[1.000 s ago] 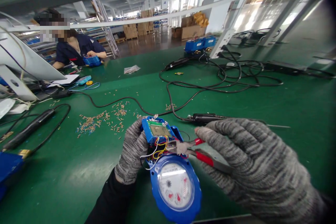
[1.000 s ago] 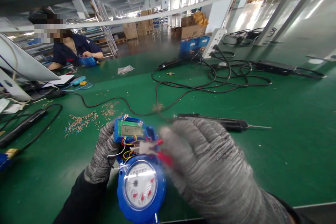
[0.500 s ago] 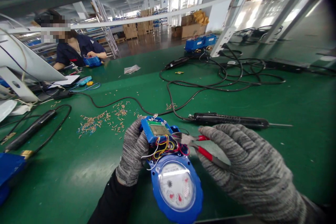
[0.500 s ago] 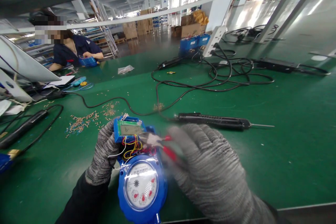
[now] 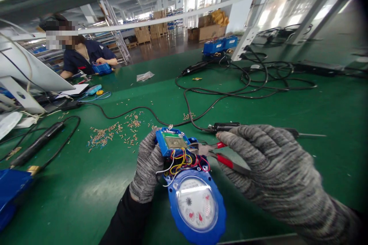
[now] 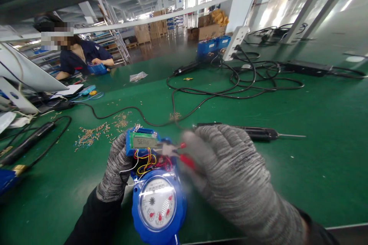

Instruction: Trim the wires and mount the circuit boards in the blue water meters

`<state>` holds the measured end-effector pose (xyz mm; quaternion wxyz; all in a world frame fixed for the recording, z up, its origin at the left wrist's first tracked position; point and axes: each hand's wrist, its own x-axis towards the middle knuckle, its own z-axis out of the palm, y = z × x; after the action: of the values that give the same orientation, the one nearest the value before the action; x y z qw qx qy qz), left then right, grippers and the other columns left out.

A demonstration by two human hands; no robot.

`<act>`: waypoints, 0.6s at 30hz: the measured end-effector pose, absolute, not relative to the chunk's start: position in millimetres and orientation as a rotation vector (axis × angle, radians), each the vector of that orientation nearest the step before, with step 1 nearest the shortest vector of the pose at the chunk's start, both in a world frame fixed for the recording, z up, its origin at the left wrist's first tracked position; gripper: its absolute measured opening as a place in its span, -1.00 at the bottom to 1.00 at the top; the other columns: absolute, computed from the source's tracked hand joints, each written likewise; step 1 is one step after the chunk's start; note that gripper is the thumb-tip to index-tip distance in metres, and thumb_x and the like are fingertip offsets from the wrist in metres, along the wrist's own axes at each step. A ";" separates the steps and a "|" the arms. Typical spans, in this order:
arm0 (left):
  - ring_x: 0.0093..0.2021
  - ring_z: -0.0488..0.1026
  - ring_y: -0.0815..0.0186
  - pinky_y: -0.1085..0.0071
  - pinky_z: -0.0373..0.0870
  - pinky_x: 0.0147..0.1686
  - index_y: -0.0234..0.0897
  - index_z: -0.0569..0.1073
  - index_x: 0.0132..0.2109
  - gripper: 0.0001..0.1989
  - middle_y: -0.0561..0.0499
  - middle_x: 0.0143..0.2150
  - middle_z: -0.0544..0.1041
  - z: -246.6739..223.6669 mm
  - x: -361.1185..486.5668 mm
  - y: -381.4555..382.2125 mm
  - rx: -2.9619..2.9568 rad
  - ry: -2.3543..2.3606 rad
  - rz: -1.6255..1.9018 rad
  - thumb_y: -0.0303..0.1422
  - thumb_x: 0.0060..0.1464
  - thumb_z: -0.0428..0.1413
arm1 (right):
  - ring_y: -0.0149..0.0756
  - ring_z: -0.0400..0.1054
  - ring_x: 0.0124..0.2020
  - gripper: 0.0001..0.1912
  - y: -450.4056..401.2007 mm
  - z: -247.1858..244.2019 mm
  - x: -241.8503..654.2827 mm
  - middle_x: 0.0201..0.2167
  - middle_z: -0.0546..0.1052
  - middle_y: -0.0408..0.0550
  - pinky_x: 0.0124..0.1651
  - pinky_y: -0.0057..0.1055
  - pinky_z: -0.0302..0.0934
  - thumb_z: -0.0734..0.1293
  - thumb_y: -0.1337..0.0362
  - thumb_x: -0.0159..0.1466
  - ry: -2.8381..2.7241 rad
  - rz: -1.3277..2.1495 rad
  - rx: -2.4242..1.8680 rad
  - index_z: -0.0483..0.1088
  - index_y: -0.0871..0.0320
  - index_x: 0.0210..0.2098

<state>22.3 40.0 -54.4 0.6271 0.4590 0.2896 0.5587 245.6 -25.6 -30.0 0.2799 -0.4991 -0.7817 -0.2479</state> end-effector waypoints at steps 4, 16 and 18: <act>-0.28 0.66 0.30 0.50 0.59 -0.25 -0.22 0.62 -0.16 -0.73 0.00 -0.25 0.70 -55.1 22.3 41.1 1.047 0.657 1.272 -0.26 -0.03 0.37 | 0.22 0.44 -0.15 -0.64 -24.9 -27.5 248.4 -0.10 0.55 0.23 -0.16 0.15 0.35 0.42 0.24 0.22 -2.111 -0.681 -1.336 0.37 0.20 -0.03; -0.28 0.65 0.26 0.44 0.60 -0.26 -0.23 0.60 -0.13 -0.74 -0.02 -0.22 0.69 -56.4 22.1 38.8 1.052 0.769 1.304 -0.28 0.00 0.35 | 0.03 0.43 -0.07 -0.62 -44.9 -36.0 224.8 -0.09 0.52 0.18 -0.10 -0.02 0.40 0.32 0.22 0.30 -1.955 -0.328 -1.259 0.32 0.21 0.07; -0.24 0.64 0.23 0.38 0.60 -0.22 -0.23 0.58 -0.07 -0.69 -0.05 -0.17 0.68 -55.2 21.3 36.6 1.065 0.825 1.306 -0.32 0.00 0.34 | -0.05 0.45 -0.11 -0.67 -48.1 -35.8 214.4 -0.12 0.55 0.15 -0.12 -0.10 0.40 0.24 0.23 0.35 -2.022 -0.282 -1.166 0.33 0.20 0.07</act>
<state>21.3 36.6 -55.2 0.5911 0.4578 0.3547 0.5614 214.4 -48.1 -35.8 0.3851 -0.4579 -0.7936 -0.1106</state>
